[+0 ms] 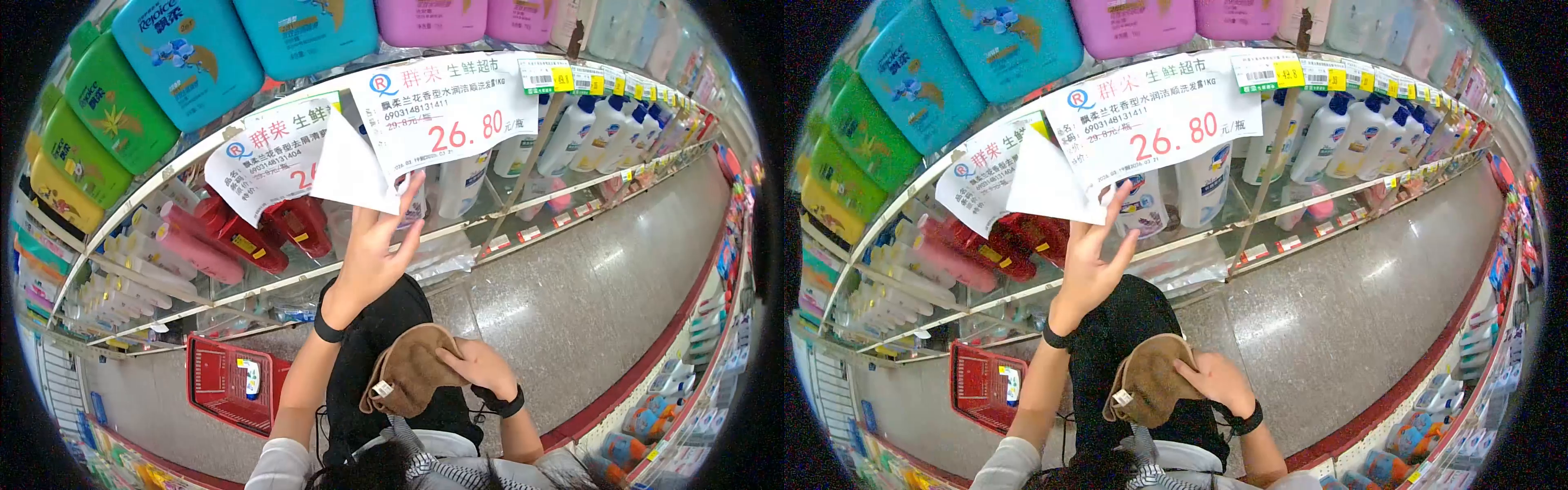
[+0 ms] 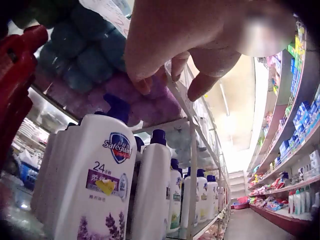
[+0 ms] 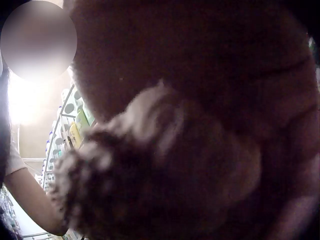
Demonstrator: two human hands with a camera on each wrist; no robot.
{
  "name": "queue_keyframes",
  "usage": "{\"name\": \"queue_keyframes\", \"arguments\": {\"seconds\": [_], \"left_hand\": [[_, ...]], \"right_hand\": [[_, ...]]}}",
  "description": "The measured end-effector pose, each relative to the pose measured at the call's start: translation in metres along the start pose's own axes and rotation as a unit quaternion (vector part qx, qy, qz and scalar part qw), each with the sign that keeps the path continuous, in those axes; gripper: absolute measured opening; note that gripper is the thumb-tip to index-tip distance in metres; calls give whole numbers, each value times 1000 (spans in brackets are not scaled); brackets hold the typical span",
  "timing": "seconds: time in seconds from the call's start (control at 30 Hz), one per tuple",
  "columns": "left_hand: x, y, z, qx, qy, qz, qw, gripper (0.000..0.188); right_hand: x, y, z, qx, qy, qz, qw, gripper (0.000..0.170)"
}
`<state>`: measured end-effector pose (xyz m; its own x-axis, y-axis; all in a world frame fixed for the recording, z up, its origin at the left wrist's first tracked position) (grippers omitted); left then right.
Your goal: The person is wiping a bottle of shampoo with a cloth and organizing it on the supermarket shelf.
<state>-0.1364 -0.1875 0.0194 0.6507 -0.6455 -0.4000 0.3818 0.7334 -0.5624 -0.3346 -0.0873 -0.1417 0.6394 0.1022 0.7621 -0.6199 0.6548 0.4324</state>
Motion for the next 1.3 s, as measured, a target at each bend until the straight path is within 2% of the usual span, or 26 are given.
{"name": "queue_keyframes", "arguments": {"seconds": [0.13,0.27,0.33,0.4,0.53,0.6,0.67,0.7,0.73,0.8,0.87,0.93,1.0,1.07,1.1,1.2,1.3], "left_hand": [[-11,-13,8,19,29,-37,999,54],[-34,-20,38,-1,-36,-78,996,55],[-42,-23,49,-36,-14,-126,991,55],[-50,-31,60,-40,-25,-169,984,57],[-54,-38,76,-52,-53,-215,974,57],[-57,-39,80,-65,-45,-211,974,55],[-57,-36,80,-70,-42,-213,974,55],[-58,-35,81,-74,-39,-216,973,56],[-63,-31,78,-70,-44,-208,975,55],[-59,-19,55,21,-58,-177,982,54],[-54,-10,22,103,-8,-182,978,51],[-39,-7,-11,128,17,-134,983,48],[-17,-11,-39,117,22,-124,985,48],[-2,-20,-55,68,36,-37,996,48],[3,-23,-62,86,94,5,992,47],[8,-28,-74,91,149,41,984,48],[8,-27,-77,110,162,32,980,52]], "right_hand": [[1,0,-15,-7,-32,-34,999,42],[-4,5,-40,-44,-120,10,992,41],[-1,13,-46,-70,-157,29,985,41],[4,17,-44,-87,-204,-6,975,43],[5,20,-35,-116,-156,-5,981,44],[10,21,-30,-116,-148,-16,982,43],[15,21,-26,-170,-143,38,974,41],[15,21,-24,-170,-141,39,975,41],[16,20,-22,-161,-141,41,976,41],[17,20,-18,-154,-138,45,977,40],[17,20,-21,-64,-88,36,993,40],[30,16,-31,37,-115,131,984,39],[35,12,-61,123,-93,165,974,40],[42,11,-80,169,-34,205,964,40],[38,9,-85,186,-3,159,970,39],[39,6,-75,195,-8,122,973,41],[46,11,-55,192,-11,106,976,42]]}}
Point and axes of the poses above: each hand's wrist, its own y-axis away from the middle knuckle, its own z-axis out of the back of the hand, x = y × z, the point moved 3 cm from there along -y, towards the middle knuckle, and after that the axes turned 14 degrees about x, right-handed, at the moved point
